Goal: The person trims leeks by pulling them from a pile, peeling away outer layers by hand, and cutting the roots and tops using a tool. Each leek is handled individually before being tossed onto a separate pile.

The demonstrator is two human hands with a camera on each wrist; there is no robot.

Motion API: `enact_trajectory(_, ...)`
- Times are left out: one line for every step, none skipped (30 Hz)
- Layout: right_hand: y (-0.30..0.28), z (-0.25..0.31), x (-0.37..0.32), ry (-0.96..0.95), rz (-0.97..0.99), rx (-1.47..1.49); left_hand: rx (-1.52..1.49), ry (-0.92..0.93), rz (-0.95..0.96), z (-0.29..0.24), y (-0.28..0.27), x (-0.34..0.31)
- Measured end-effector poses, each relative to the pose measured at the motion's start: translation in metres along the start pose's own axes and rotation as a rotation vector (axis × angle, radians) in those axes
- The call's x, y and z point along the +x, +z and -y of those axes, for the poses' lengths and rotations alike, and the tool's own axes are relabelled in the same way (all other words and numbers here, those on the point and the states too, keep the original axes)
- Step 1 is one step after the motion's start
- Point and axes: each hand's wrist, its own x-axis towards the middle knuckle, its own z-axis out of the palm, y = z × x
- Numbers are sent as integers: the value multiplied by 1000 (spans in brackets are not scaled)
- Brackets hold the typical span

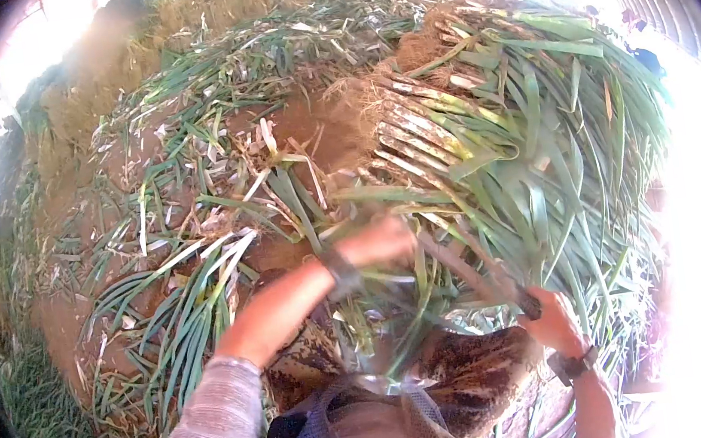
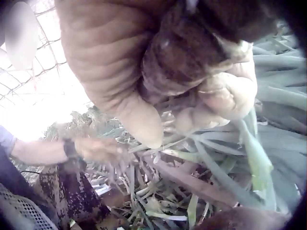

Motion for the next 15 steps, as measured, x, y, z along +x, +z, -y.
enact_trajectory(4,8,4,18,53,-19,195,56,-45,-19,-45,-8)
enact_trajectory(8,16,12,28,107,-38,-150,-96,-194,-57,-78,-38)
enact_trajectory(10,26,23,104,229,-24,-141,-25,-227,-31,-114,-39)
enact_trajectory(19,32,33,91,242,-26,-129,-54,-314,-25,-142,-53)
enact_trajectory(30,36,41,69,270,-15,-190,-58,-331,1,-165,-67)
enact_trajectory(41,35,51,51,293,-1,-117,-82,-368,33,-182,-83)
enact_trajectory(56,29,64,38,340,48,-43,-174,-461,80,-191,-91)
enact_trajectory(62,40,75,5,375,146,101,-250,-658,118,-188,-106)
enact_trajectory(78,36,84,-43,352,151,136,-321,-660,162,-185,-125)
enact_trajectory(94,32,94,-90,336,155,312,-375,-670,240,-182,-142)
enact_trajectory(98,48,104,-25,409,190,358,-534,-603,273,-172,-162)
enact_trajectory(110,47,114,-18,425,192,355,-711,-612,269,-157,-174)
enact_trajectory(126,44,120,-52,433,190,433,-662,-562,319,-148,-187)
enact_trajectory(139,45,130,-88,447,187,422,-683,-553,335,-140,-196)
enact_trajectory(142,57,139,-64,486,181,363,-698,-579,348,-131,-205)
